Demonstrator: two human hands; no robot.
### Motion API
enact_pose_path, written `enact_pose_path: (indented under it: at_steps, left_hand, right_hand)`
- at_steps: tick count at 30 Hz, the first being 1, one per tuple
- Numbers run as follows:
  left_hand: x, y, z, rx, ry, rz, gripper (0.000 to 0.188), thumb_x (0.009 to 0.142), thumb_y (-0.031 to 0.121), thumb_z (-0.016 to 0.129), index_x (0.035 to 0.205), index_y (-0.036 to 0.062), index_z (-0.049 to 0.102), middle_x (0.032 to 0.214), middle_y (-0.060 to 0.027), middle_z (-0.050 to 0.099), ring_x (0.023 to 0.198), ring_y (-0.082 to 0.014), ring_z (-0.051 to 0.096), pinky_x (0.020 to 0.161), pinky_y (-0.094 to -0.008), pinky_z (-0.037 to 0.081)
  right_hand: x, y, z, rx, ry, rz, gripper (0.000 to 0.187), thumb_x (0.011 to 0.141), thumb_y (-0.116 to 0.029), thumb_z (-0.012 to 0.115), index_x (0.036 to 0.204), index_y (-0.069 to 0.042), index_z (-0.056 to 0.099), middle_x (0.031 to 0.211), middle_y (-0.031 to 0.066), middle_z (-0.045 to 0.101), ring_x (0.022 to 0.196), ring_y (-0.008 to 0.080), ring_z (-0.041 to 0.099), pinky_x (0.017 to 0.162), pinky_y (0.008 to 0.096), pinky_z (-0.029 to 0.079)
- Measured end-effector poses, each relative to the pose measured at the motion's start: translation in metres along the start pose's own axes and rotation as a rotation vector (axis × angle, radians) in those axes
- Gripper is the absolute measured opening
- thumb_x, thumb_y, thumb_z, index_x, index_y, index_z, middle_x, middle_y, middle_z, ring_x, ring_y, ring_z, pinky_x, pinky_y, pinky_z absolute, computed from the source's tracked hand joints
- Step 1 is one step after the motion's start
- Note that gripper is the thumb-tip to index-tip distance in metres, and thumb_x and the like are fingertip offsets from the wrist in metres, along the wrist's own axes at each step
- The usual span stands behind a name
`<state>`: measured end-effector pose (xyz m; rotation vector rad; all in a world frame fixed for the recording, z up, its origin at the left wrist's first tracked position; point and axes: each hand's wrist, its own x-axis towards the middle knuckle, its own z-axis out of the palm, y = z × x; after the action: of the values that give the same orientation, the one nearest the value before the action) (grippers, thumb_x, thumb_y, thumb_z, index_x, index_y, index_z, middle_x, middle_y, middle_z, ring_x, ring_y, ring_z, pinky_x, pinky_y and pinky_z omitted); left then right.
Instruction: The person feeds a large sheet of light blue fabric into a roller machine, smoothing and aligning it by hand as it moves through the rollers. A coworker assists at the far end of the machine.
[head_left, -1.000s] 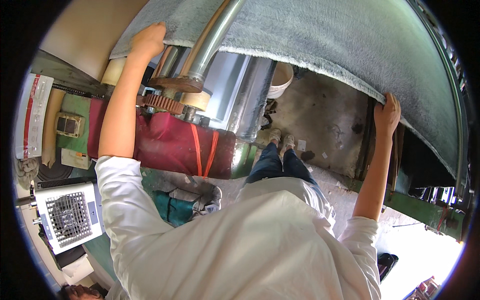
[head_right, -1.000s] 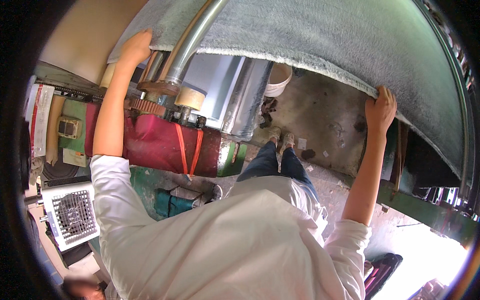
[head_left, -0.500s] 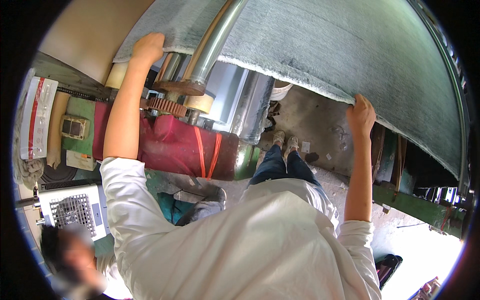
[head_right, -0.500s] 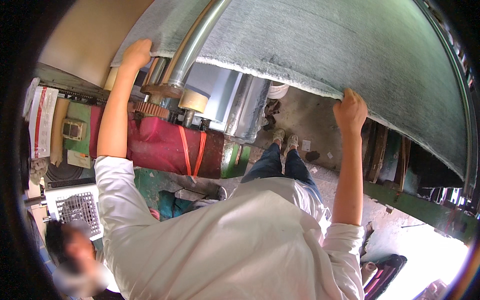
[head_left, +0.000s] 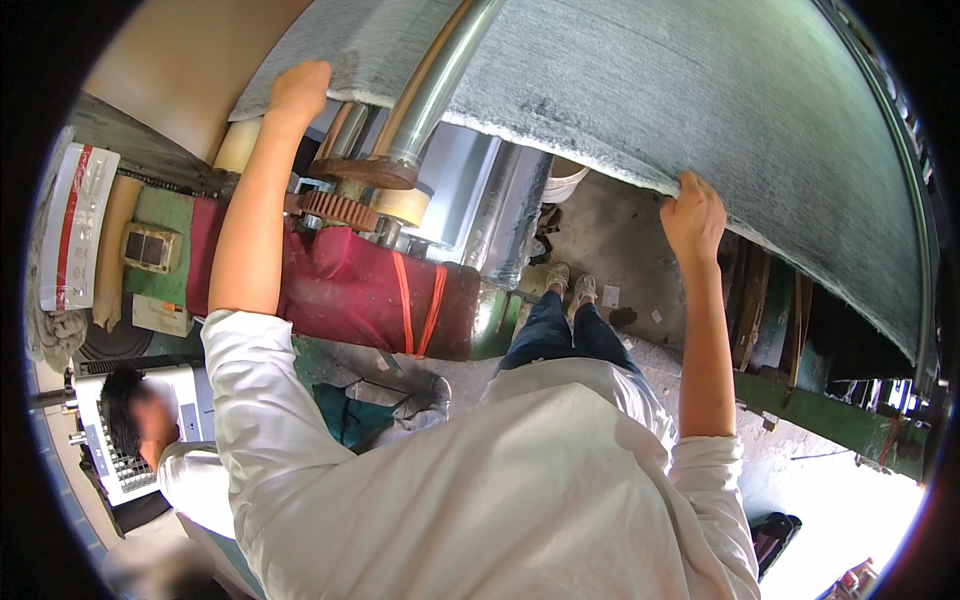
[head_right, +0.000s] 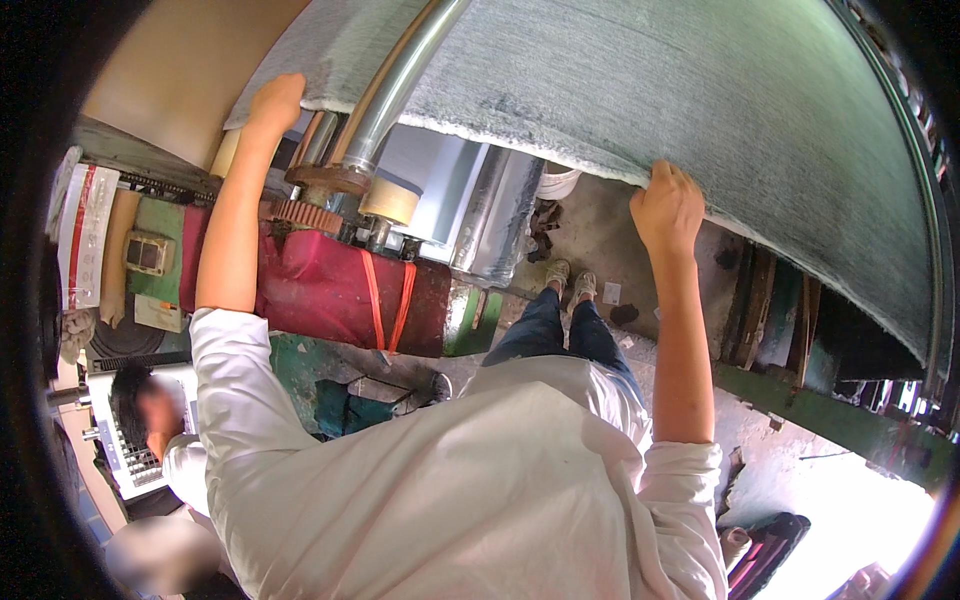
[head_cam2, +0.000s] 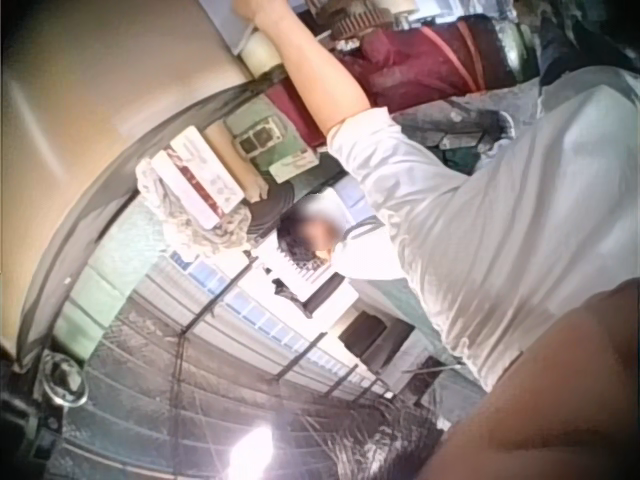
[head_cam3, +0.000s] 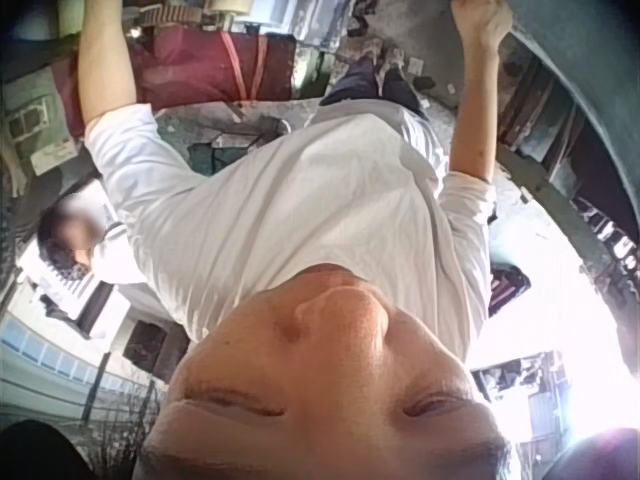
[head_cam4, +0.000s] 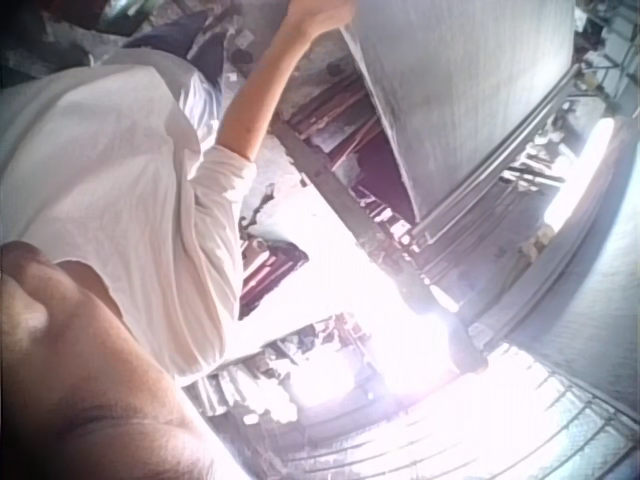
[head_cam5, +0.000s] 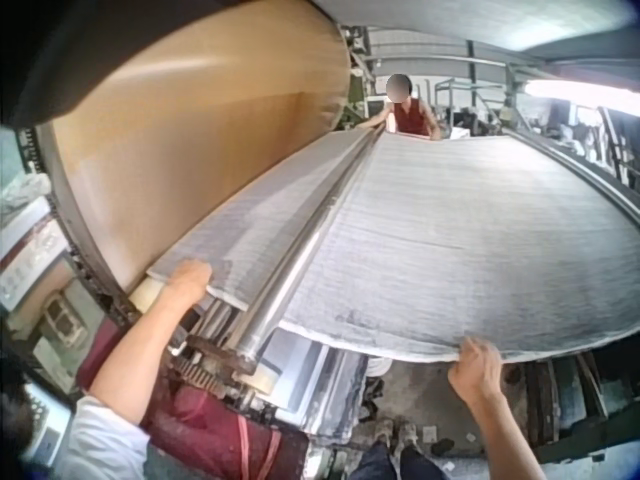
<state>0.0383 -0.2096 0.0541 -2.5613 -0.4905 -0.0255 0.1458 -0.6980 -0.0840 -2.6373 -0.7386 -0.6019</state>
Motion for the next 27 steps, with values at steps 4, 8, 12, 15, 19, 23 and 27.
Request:
enact_pose_path:
  at_steps: [4,8,12,15,19,23,27]
  left_hand:
    - [-0.003,0.013,-0.007,-0.087,0.071,-0.014,0.017,0.078,-0.001,0.05,0.091,0.001,0.061,0.098,-0.0183,0.062,0.096,-0.0364,0.059,0.076,-0.0446,0.05]
    - [-0.006,0.013,-0.011,-0.088,0.11,0.065,0.017,0.077,-0.002,0.05,0.09,0.0007,0.061,0.099,-0.018,0.062,0.098,-0.0356,0.059,0.077,-0.0441,0.049]
    - [-0.002,0.0,0.001,0.003,0.026,0.042,0.017,0.076,-0.002,0.051,0.089,0.0014,0.062,0.097,-0.0181,0.063,0.097,-0.0354,0.059,0.076,-0.0442,0.05]
    - [-0.002,0.0,-0.001,0.014,-0.014,-0.021,0.017,0.076,-0.002,0.051,0.087,0.0014,0.063,0.096,-0.0183,0.063,0.096,-0.0352,0.06,0.076,-0.0442,0.05]
    - [-0.007,0.007,-0.011,-0.031,-0.023,-0.013,0.017,0.076,-0.002,0.052,0.087,0.0009,0.064,0.095,-0.018,0.064,0.094,-0.0354,0.061,0.075,-0.0445,0.05]
    - [-0.005,0.013,-0.009,-0.125,0.261,0.149,0.018,0.075,-0.001,0.052,0.088,0.0032,0.064,0.094,-0.0185,0.064,0.091,-0.0361,0.061,0.074,-0.0446,0.05]
    - [-0.009,0.007,-0.009,-0.128,0.025,0.091,0.015,0.073,-0.001,0.054,0.083,0.0037,0.065,0.088,-0.0202,0.064,0.088,-0.0376,0.062,0.073,-0.045,0.05]
  right_hand:
    - [0.003,-0.012,0.003,0.041,0.012,-0.036,0.014,0.063,-0.006,0.061,0.075,-0.003,0.054,0.077,0.0134,0.06,0.075,0.0328,0.059,0.068,0.0418,0.047]
    - [0.008,-0.026,0.006,0.038,-0.014,-0.042,0.015,0.063,-0.006,0.062,0.075,-0.002,0.054,0.077,0.0139,0.06,0.075,0.0324,0.059,0.068,0.0414,0.047]
    - [0.012,-0.04,0.008,0.069,-0.01,-0.071,0.015,0.064,-0.007,0.062,0.074,-0.002,0.053,0.076,0.0145,0.06,0.075,0.0326,0.059,0.068,0.0415,0.047]
    - [0.015,-0.049,0.012,0.083,-0.001,-0.085,0.014,0.064,-0.007,0.061,0.074,-0.002,0.052,0.076,0.0147,0.06,0.074,0.0331,0.059,0.068,0.0418,0.048]
    - [0.017,-0.061,0.017,0.085,-0.012,-0.105,0.014,0.066,-0.005,0.059,0.077,-0.001,0.052,0.076,0.0143,0.059,0.074,0.0335,0.059,0.068,0.0418,0.048]
    - [0.019,-0.067,0.016,0.166,-0.004,-0.212,0.016,0.069,-0.005,0.058,0.083,-0.001,0.052,0.083,0.0147,0.056,0.081,0.0339,0.057,0.071,0.0416,0.047]
    - [0.021,-0.041,-0.007,0.284,-0.049,-0.311,0.027,0.067,-0.009,0.063,0.092,-0.002,0.055,0.092,0.0159,0.055,0.091,0.0353,0.053,0.078,0.0444,0.044]
